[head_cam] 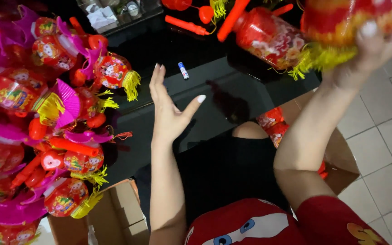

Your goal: Assembling small decorative lanterns by inserting battery components and attaching plastic handles.

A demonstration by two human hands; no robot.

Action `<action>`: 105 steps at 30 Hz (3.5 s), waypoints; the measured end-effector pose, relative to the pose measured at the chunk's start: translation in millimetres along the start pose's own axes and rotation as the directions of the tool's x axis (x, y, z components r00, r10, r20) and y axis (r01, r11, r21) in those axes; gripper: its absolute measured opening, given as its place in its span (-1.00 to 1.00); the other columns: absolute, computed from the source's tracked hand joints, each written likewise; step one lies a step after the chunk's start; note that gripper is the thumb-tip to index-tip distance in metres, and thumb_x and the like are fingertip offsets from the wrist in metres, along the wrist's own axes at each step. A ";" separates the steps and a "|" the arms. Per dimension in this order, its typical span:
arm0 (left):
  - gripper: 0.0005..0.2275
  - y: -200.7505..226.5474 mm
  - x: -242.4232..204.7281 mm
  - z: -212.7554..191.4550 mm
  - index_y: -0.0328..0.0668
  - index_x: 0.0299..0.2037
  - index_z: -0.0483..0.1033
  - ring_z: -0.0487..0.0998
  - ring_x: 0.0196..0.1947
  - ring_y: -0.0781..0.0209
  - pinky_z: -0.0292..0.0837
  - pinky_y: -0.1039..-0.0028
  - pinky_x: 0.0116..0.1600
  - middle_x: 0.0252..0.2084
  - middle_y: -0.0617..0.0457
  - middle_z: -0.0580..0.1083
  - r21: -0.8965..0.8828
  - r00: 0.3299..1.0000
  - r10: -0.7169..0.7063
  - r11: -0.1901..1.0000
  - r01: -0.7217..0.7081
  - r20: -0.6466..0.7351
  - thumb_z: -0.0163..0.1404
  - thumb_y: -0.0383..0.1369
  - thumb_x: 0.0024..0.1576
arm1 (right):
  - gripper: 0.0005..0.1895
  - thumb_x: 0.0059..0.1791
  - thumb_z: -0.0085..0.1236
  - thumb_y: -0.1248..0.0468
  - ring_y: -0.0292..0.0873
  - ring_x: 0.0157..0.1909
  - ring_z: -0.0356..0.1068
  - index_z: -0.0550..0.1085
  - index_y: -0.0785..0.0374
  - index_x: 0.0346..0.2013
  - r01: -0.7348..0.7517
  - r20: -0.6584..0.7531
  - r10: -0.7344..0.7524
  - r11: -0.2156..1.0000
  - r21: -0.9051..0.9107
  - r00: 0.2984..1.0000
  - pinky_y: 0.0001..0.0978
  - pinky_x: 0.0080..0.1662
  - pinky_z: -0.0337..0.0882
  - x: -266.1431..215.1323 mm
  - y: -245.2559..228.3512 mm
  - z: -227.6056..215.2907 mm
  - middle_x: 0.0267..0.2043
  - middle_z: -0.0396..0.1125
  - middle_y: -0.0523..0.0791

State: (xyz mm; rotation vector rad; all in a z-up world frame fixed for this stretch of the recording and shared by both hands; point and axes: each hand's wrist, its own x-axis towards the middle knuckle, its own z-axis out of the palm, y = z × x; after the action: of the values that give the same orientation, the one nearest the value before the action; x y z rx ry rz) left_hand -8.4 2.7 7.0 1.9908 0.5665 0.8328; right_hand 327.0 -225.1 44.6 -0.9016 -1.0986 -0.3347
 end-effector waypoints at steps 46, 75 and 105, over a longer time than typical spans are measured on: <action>-0.70 -46.8 3.6 25.4 -0.16 -0.14 0.31 0.45 -0.54 0.35 0.38 0.60 -0.43 -0.46 0.08 0.40 -0.776 0.901 -0.317 0.629 -0.035 -0.297 0.25 -0.37 0.13 | -0.03 -0.14 0.25 0.29 -0.01 0.53 0.11 0.06 0.05 0.53 -0.740 0.574 0.480 0.307 0.598 0.663 0.17 0.54 0.07 -118.2 15.0 205.0 0.49 0.12 0.01; -0.54 -1.0 4.5 8.7 -0.16 -0.40 0.23 0.57 0.12 -0.11 0.55 0.18 0.17 0.12 -0.36 0.50 -0.877 0.972 -0.200 0.480 -0.012 -0.123 0.40 -0.66 -0.14 | -0.36 0.08 0.07 0.02 -0.01 0.34 0.34 0.24 0.22 0.40 -0.742 0.485 0.587 0.346 0.574 0.649 0.13 0.40 0.32 -161.4 49.5 157.3 0.32 0.31 0.01; -0.79 -17.9 1.7 -28.9 -0.13 -0.45 0.28 -0.07 0.52 -0.50 -0.17 -0.26 0.53 0.32 -0.64 0.24 -0.981 0.864 0.495 0.096 -0.166 -0.098 -0.02 -0.63 0.14 | 0.10 -0.24 0.45 0.20 -0.05 0.38 0.15 0.08 -0.03 0.52 -0.371 0.318 0.273 0.877 0.306 0.908 0.11 0.45 0.28 -140.0 -31.1 214.4 0.40 0.13 -0.07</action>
State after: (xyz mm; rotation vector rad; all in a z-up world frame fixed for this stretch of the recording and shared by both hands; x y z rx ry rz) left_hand -29.8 28.9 3.4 0.8657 -0.6149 0.8301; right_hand 110.8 -105.6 -29.7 -0.7943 -1.1803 0.2734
